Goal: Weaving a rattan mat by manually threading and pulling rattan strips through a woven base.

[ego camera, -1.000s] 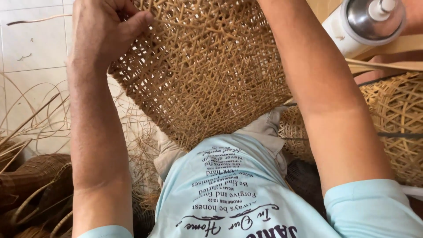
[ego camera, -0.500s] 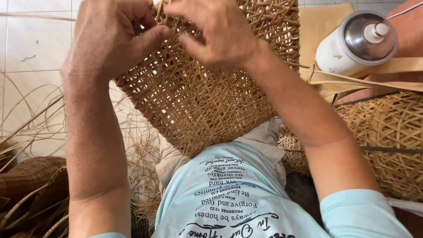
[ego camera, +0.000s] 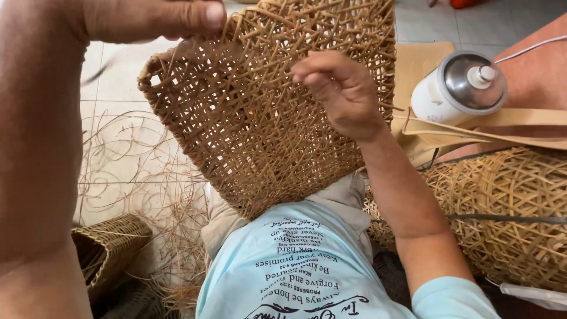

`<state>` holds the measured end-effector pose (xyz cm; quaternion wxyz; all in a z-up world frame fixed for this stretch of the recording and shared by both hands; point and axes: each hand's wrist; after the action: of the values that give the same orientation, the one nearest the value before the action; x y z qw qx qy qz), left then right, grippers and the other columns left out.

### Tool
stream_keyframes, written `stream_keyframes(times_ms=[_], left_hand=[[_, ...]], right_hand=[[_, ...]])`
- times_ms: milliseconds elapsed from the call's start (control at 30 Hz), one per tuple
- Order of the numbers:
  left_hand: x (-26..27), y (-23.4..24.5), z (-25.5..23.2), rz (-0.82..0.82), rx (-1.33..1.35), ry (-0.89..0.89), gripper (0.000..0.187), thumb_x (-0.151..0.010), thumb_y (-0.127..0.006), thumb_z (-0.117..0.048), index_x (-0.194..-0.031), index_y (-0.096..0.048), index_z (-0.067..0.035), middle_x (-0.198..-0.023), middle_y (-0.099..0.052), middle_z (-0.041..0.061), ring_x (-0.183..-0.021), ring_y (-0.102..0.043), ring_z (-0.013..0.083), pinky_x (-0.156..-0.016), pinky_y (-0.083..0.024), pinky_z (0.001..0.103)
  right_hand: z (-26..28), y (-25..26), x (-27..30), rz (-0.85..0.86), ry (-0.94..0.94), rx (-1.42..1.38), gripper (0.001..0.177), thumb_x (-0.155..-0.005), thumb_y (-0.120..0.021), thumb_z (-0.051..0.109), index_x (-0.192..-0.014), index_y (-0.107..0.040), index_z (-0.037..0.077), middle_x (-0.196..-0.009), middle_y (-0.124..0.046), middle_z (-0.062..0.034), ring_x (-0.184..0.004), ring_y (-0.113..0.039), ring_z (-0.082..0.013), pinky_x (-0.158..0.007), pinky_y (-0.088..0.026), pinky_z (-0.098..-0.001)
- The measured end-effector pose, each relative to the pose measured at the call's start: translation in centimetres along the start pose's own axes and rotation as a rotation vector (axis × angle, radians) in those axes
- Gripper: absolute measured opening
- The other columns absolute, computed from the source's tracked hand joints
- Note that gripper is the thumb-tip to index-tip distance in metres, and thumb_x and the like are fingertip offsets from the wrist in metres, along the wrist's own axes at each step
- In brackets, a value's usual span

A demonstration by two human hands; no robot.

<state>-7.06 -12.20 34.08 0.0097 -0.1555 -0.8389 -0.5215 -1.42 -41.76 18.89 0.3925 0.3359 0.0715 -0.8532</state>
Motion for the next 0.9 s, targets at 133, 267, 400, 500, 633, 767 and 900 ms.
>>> stream_keyframes(times_ms=[133,267,400,500,633,767,900], left_hand=[[-1.3,-0.6,-0.1,-0.018,0.057,-0.036,0.042,-0.101,-0.068,-0.032,-0.131,-0.070,-0.003,-0.109,-0.074,0.021,-0.085,-0.074,0.0361,-0.065,-0.064,0.050],[-2.6,-1.3,-0.9,-0.001,0.141,-0.028,0.037,-0.100,-0.071,-0.020,-0.133,-0.069,-0.003,-0.107,-0.074,0.019,-0.083,-0.074,0.0308,-0.069,-0.063,0.043],[-2.3,-0.2,-2.3,0.086,0.208,0.142,0.049,-0.091,-0.073,-0.017,-0.136,-0.062,0.000,-0.121,-0.071,0.022,-0.103,-0.074,0.0346,-0.089,-0.061,0.046],[-3.5,-0.7,-0.3,0.139,0.095,0.092,0.053,-0.090,-0.073,-0.026,-0.133,-0.062,0.003,-0.122,-0.071,0.024,-0.106,-0.073,0.0381,-0.091,-0.061,0.052],[-3.4,-1.5,-0.1,0.077,0.163,0.106,0.049,-0.090,-0.076,-0.021,-0.132,-0.063,0.001,-0.122,-0.071,0.022,-0.104,-0.073,0.0355,-0.091,-0.061,0.050],[-3.6,-1.6,0.8,0.147,0.054,0.116,0.049,-0.095,-0.068,-0.031,-0.136,-0.061,-0.005,-0.126,-0.069,0.019,-0.111,-0.069,0.0330,-0.097,-0.056,0.052],[-2.9,-1.5,1.4,0.201,0.068,0.204,0.054,-0.095,-0.060,-0.038,-0.143,-0.056,-0.016,-0.138,-0.064,0.015,-0.127,-0.062,0.0317,-0.114,-0.043,0.063]], right_hand=[[2.6,1.0,-0.5,-0.193,-0.018,-0.042,0.016,-0.112,-0.061,0.029,-0.118,-0.065,0.014,-0.108,-0.072,-0.0031,-0.105,-0.072,-0.0128,-0.102,-0.064,-0.0273],[4.6,1.8,-1.4,-0.230,0.039,-0.106,0.021,-0.110,-0.066,0.031,-0.116,-0.063,0.011,-0.100,-0.071,-0.0029,-0.095,-0.071,-0.0121,-0.102,-0.064,-0.0301],[7.3,3.5,-1.2,-0.285,0.102,-0.021,0.026,-0.111,-0.064,0.035,-0.110,-0.055,0.011,-0.076,-0.055,0.0015,-0.069,-0.061,-0.0110,-0.082,-0.064,-0.0305],[6.3,3.9,-1.2,-0.202,0.100,0.122,0.030,-0.115,-0.054,0.040,-0.113,-0.056,0.010,-0.096,-0.068,-0.0068,-0.079,-0.066,-0.0104,-0.072,-0.057,-0.0230],[3.6,-0.8,-3.3,0.033,0.123,0.407,0.026,-0.112,-0.054,0.026,-0.126,-0.058,0.004,-0.122,-0.060,-0.0132,-0.114,-0.059,-0.0263,-0.107,-0.053,-0.0424],[1.3,-4.8,-4.2,0.211,0.076,0.662,0.055,-0.107,-0.048,0.059,-0.140,-0.053,0.015,-0.132,-0.064,-0.0083,-0.109,-0.054,-0.0238,-0.112,-0.044,-0.0520],[4.7,-6.2,-5.2,0.294,0.171,0.272,0.024,-0.109,-0.054,0.021,-0.087,-0.063,0.013,-0.068,-0.056,0.0020,-0.058,-0.046,-0.0113,-0.074,-0.047,-0.0305]])
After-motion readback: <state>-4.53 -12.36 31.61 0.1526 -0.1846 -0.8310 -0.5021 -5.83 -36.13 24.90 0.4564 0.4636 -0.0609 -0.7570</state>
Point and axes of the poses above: each hand's wrist, its own x-axis away from the middle knuckle, its own y-axis out of the back of the hand, z = x × y
